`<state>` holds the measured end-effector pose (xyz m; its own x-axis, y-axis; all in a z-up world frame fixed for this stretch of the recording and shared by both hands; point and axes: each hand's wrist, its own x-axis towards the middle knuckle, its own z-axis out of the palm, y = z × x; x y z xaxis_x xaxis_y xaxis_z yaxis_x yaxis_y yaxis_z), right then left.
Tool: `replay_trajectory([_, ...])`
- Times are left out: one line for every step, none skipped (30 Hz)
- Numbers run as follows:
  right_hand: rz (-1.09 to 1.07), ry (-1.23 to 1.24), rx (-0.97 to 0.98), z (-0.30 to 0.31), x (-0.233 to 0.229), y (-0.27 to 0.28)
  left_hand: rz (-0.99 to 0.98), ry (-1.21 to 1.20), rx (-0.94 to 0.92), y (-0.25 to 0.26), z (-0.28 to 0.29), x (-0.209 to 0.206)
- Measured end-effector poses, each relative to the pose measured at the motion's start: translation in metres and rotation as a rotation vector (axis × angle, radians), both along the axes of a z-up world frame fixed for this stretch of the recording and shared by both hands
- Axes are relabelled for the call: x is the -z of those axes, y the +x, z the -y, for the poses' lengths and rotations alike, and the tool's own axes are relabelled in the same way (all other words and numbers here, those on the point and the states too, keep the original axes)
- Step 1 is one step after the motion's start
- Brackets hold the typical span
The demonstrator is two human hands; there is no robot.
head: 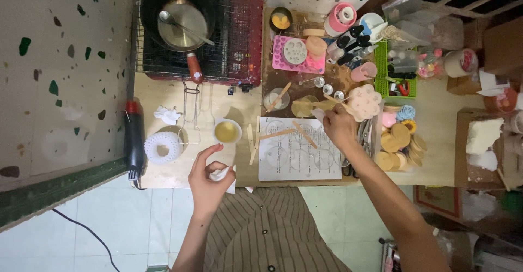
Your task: Pouring melted wax into containers and cutting solid wax blocks for candle preparation.
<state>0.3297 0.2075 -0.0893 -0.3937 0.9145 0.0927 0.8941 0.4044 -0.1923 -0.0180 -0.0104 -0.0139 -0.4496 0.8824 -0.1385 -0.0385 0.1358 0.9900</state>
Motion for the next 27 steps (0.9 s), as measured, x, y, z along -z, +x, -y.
replay_trajectory([0.001, 0.000, -0.002, 0.000, -0.001, -0.002, 0.001, 0.000, -0.002, -0.001, 0.001, 0.001])
replay_trajectory([-0.005, 0.023, -0.015, 0.000, -0.001, -0.003, 0.006, 0.002, -0.004, -0.001, 0.002, 0.001])
replay_trajectory([-0.013, 0.046, -0.028, 0.000, -0.002, -0.005, 0.010, 0.004, -0.006, -0.002, 0.002, 0.002])
replay_trajectory([-0.011, 0.045, -0.031, -0.002, -0.002, -0.005, 0.011, 0.003, -0.008, -0.002, 0.002, 0.003])
replay_trajectory([-0.006, 0.037, -0.053, -0.002, -0.002, -0.005, 0.015, -0.002, -0.015, -0.003, 0.003, 0.004])
replay_trajectory([0.000, 0.029, -0.076, -0.003, -0.001, -0.006, 0.020, -0.008, -0.022, -0.004, 0.004, 0.005])
replay_trajectory([-0.003, 0.028, -0.077, -0.003, 0.001, -0.006, 0.017, -0.009, -0.023, -0.005, 0.005, 0.005])
replay_trajectory([0.018, 0.011, -0.078, -0.004, 0.004, -0.006, 0.024, -0.001, -0.023, -0.006, 0.006, 0.005])
replay_trajectory([0.040, -0.004, -0.078, -0.006, 0.005, -0.005, 0.034, 0.009, -0.022, -0.007, 0.006, 0.005])
replay_trajectory([0.039, -0.002, -0.078, -0.008, 0.006, -0.006, 0.033, 0.011, -0.022, -0.007, 0.006, 0.005])
replay_trajectory([0.073, 0.008, -0.094, -0.008, 0.007, -0.006, 0.028, 0.010, -0.024, -0.008, 0.006, 0.006])
replay_trajectory([0.107, 0.019, -0.111, -0.009, 0.008, -0.007, 0.024, 0.008, -0.027, -0.009, 0.007, 0.006])
replay_trajectory([0.107, 0.020, -0.111, -0.009, 0.009, -0.007, 0.023, 0.009, -0.027, -0.009, 0.007, 0.006])
replay_trajectory([0.096, 0.007, -0.117, -0.009, 0.009, -0.008, 0.027, 0.004, -0.032, -0.010, 0.008, 0.006])
replay_trajectory([0.084, -0.005, -0.123, -0.009, 0.010, -0.009, 0.031, 0.001, -0.038, -0.010, 0.008, 0.007])
replay_trajectory([0.084, -0.004, -0.123, -0.010, 0.011, -0.009, 0.031, 0.002, -0.038, -0.011, 0.009, 0.007])
replay_trajectory([0.091, 0.001, -0.154, -0.010, 0.011, -0.009, 0.024, 0.002, -0.039, -0.011, 0.009, 0.007])
replay_trajectory([0.099, 0.005, -0.184, -0.011, 0.012, -0.009, 0.016, 0.001, -0.040, -0.012, 0.009, 0.007])
replay_trajectory([0.099, 0.007, -0.184, -0.012, 0.012, -0.010, 0.016, 0.002, -0.040, -0.012, 0.010, 0.008])
replay_trajectory([0.112, 0.027, -0.226, -0.013, 0.012, -0.010, 0.031, -0.003, -0.041, -0.011, 0.010, 0.009])
replay_trajectory([0.124, 0.047, -0.269, -0.014, 0.012, -0.011, 0.046, -0.009, -0.043, -0.011, 0.010, 0.010])
replay_trajectory([0.124, 0.048, -0.270, -0.014, 0.012, -0.012, 0.046, -0.007, -0.043, -0.012, 0.010, 0.010])
replay_trajectory([0.153, 0.018, -0.268, -0.013, 0.011, -0.013, 0.040, -0.006, -0.041, -0.012, 0.011, 0.009])
replay_trajectory([0.182, -0.012, -0.265, -0.013, 0.010, -0.013, 0.035, -0.004, -0.039, -0.012, 0.011, 0.009])
replay_trajectory([0.182, -0.012, -0.265, -0.013, 0.010, -0.015, 0.035, -0.004, -0.039, -0.013, 0.011, 0.010])
replay_trajectory([0.184, -0.024, -0.263, -0.013, 0.010, -0.016, 0.033, -0.001, -0.038, -0.013, 0.011, 0.010])
replay_trajectory([0.184, -0.036, -0.260, -0.013, 0.009, -0.017, 0.031, 0.002, -0.038, -0.013, 0.011, 0.011])
